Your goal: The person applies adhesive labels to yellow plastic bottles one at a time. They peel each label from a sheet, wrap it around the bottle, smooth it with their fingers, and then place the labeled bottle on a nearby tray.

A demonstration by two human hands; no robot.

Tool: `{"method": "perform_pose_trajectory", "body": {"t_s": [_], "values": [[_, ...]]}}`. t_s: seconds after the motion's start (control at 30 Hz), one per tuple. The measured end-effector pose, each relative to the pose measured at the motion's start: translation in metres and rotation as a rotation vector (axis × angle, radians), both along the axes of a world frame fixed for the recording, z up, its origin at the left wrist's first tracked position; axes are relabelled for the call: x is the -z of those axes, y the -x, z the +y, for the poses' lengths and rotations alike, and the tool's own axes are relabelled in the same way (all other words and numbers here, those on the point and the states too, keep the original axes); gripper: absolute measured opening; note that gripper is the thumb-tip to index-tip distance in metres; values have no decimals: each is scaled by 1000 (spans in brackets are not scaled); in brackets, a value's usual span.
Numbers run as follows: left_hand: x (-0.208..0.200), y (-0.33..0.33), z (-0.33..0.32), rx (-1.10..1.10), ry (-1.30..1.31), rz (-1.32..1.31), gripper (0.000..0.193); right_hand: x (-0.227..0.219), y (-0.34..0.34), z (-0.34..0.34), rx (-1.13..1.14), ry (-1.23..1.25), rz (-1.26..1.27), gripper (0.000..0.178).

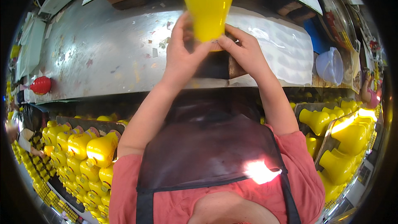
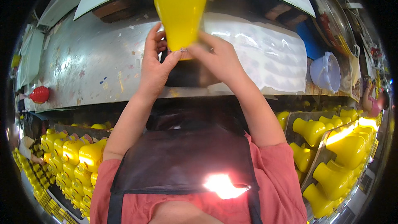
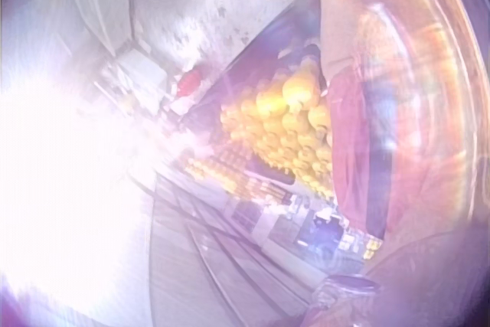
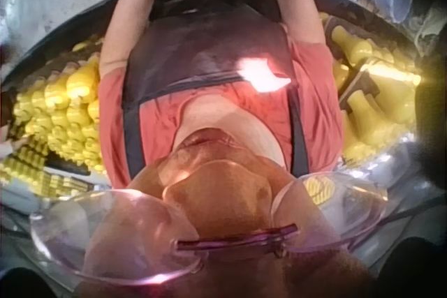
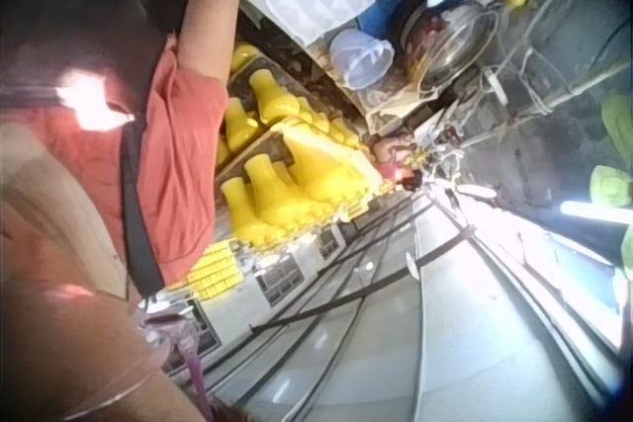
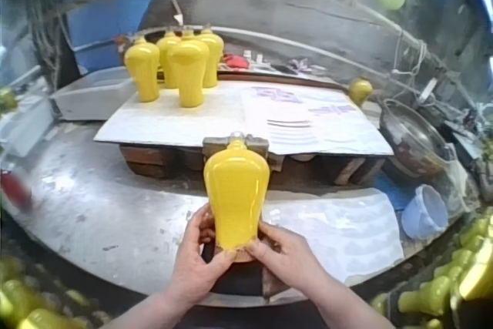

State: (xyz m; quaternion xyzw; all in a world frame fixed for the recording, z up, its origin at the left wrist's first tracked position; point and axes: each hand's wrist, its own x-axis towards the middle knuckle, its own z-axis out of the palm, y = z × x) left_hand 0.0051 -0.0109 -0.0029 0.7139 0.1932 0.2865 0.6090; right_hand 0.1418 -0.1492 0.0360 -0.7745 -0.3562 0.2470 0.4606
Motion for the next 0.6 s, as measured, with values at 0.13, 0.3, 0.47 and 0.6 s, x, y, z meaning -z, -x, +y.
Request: {"method": "perform_pose_trajectory", "body": {"t_s": [0.13, 0.3, 0.47, 0.6], "values": [[-7, 1, -2, -68, -383, -1, 86, -8, 10, -8, 73, -86, -362, 43], [-11, -5, -8, -128, -688, 147, 84, -7, 42, -24, -158, 8, -800, 56], [-5, -2, 6, -93, -572, 35, 88, 1, 37, -29, -87, 139, -816, 66], [-8, 2, 3, -108, -614, 103, 93, -1, 38, -29, -18, 47, -786, 70]]}}
